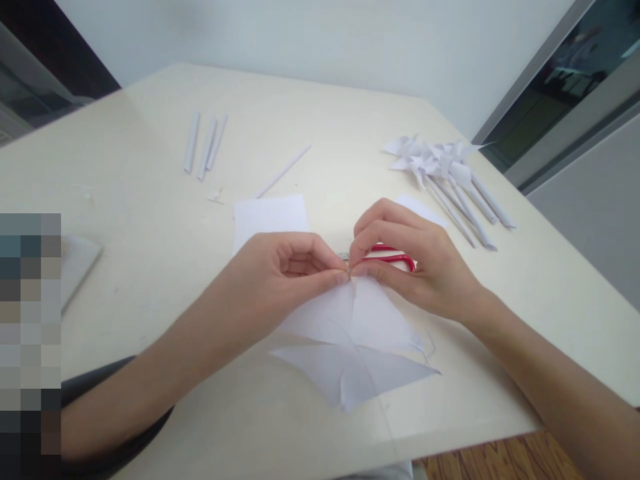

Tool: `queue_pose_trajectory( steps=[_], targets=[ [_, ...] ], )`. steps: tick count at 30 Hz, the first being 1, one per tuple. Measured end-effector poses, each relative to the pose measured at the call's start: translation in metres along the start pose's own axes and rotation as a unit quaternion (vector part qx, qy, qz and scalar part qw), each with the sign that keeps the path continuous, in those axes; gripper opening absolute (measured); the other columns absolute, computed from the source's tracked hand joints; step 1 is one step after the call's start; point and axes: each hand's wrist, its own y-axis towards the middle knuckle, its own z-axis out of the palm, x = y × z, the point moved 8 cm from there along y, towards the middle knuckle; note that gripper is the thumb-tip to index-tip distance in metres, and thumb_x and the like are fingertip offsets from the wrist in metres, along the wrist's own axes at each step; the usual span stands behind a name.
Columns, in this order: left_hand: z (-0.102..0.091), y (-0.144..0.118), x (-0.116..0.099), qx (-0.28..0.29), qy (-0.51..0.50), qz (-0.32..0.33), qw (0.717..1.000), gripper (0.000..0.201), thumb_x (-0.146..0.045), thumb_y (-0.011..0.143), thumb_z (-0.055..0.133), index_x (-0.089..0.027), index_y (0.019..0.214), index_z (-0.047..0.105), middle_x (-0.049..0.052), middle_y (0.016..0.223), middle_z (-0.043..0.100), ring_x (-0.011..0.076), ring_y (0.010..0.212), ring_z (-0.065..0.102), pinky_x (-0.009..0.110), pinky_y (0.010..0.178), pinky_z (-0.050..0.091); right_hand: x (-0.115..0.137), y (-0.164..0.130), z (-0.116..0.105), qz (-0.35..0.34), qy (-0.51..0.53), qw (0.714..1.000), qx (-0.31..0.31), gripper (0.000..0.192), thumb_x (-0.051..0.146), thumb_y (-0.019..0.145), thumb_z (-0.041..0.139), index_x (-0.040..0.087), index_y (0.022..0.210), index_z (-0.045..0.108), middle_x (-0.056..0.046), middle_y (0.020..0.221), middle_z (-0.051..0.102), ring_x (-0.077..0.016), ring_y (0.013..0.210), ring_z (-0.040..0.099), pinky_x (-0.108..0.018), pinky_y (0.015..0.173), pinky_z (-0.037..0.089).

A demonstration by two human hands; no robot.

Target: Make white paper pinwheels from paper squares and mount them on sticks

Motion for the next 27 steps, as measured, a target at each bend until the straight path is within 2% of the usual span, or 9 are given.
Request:
queue_pose_trajectory(
  steps=[4,6,10,12,15,18,21,24,27],
  targets=[
    [-0.001,0.003,0.009,0.003,-0.044,-0.011,0.999,0.018,-0.034,0.071,0.072,-0.021,0.065,0.061,-0.002,0.063,0.069,0.0121,0.052,0.061,0.017,0.040,0.040,0.000,0.000,0.002,-0.002,0.015,1.000,0.014,0.006,0.017,0.088,0.054,0.019,0.083,0.057,-0.003,0.090,0.052,-0.0138,0.081,0.053,-0.027,0.070,0.045],
    [0.000,0.004,0.007,0.012,-0.054,0.020,0.998,0.014,-0.034,0.072,0.072,-0.022,0.070,0.064,-0.001,0.068,0.071,0.0124,0.056,0.064,0.016,0.044,0.044,0.001,-0.001,0.004,-0.005,0.016,1.000,0.020,0.005,0.016,0.088,0.053,0.018,0.084,0.055,-0.004,0.090,0.052,-0.0145,0.082,0.052,-0.028,0.071,0.044],
    [0.002,0.004,0.001,0.010,-0.071,0.085,0.994,0.014,-0.031,0.074,0.071,-0.026,0.087,0.066,-0.002,0.082,0.074,0.0166,0.075,0.070,0.019,0.061,0.054,0.001,-0.002,0.010,0.012,-0.021,0.999,0.033,0.007,0.010,0.086,0.049,0.017,0.084,0.048,-0.004,0.088,0.050,-0.0150,0.080,0.049,-0.030,0.071,0.040],
    [0.003,0.005,0.000,0.006,-0.055,0.104,0.993,0.016,-0.029,0.073,0.071,-0.027,0.088,0.065,-0.002,0.084,0.073,0.0165,0.078,0.070,0.021,0.067,0.055,0.001,-0.002,0.013,0.019,-0.060,0.997,0.037,0.009,0.009,0.085,0.047,0.017,0.084,0.046,-0.003,0.087,0.049,-0.0152,0.079,0.047,-0.032,0.072,0.039],
    [0.005,0.007,0.002,0.014,-0.013,0.107,0.994,0.009,-0.029,0.076,0.068,-0.025,0.083,0.065,-0.001,0.083,0.072,0.0167,0.075,0.069,0.021,0.063,0.054,0.002,-0.002,0.018,0.030,-0.095,0.994,0.049,0.009,0.009,0.085,0.046,0.017,0.082,0.045,-0.003,0.088,0.049,-0.0152,0.079,0.047,-0.034,0.077,0.037],
    [0.003,0.009,0.008,0.010,-0.012,0.072,0.997,0.008,-0.031,0.076,0.067,-0.024,0.079,0.064,0.001,0.080,0.071,0.0170,0.067,0.068,0.020,0.049,0.050,-0.007,-0.002,0.012,0.084,-0.057,0.994,0.032,0.010,0.015,0.091,0.043,0.017,0.083,0.049,-0.003,0.091,0.051,-0.0136,0.080,0.049,-0.031,0.076,0.039],
    [-0.007,0.010,0.014,-0.042,-0.061,0.033,0.997,0.013,-0.034,0.073,0.068,-0.023,0.078,0.063,0.000,0.075,0.070,0.0142,0.053,0.063,0.018,0.038,0.042,-0.029,-0.007,0.001,0.194,0.015,0.981,0.015,0.014,0.032,0.092,0.049,0.018,0.091,0.054,-0.003,0.097,0.054,-0.0129,0.082,0.054,-0.028,0.070,0.042],
    [-0.017,0.009,0.015,-0.095,-0.106,0.024,0.990,0.014,-0.034,0.072,0.068,-0.023,0.075,0.060,-0.002,0.068,0.066,0.0113,0.046,0.058,0.016,0.034,0.037,-0.047,-0.016,0.008,0.286,0.091,0.949,0.095,0.023,0.041,0.087,0.055,0.020,0.094,0.056,-0.003,0.098,0.057,-0.0140,0.081,0.057,-0.027,0.066,0.044],
    [-0.021,0.008,0.014,-0.113,-0.094,0.011,0.989,0.014,-0.029,0.070,0.067,-0.024,0.074,0.056,-0.004,0.065,0.064,0.0110,0.045,0.055,0.016,0.036,0.035,-0.048,-0.019,0.015,0.293,0.130,0.935,0.153,0.019,0.037,0.087,0.055,0.019,0.084,0.058,-0.001,0.089,0.060,-0.0131,0.075,0.057,-0.027,0.063,0.044]
  ],
)
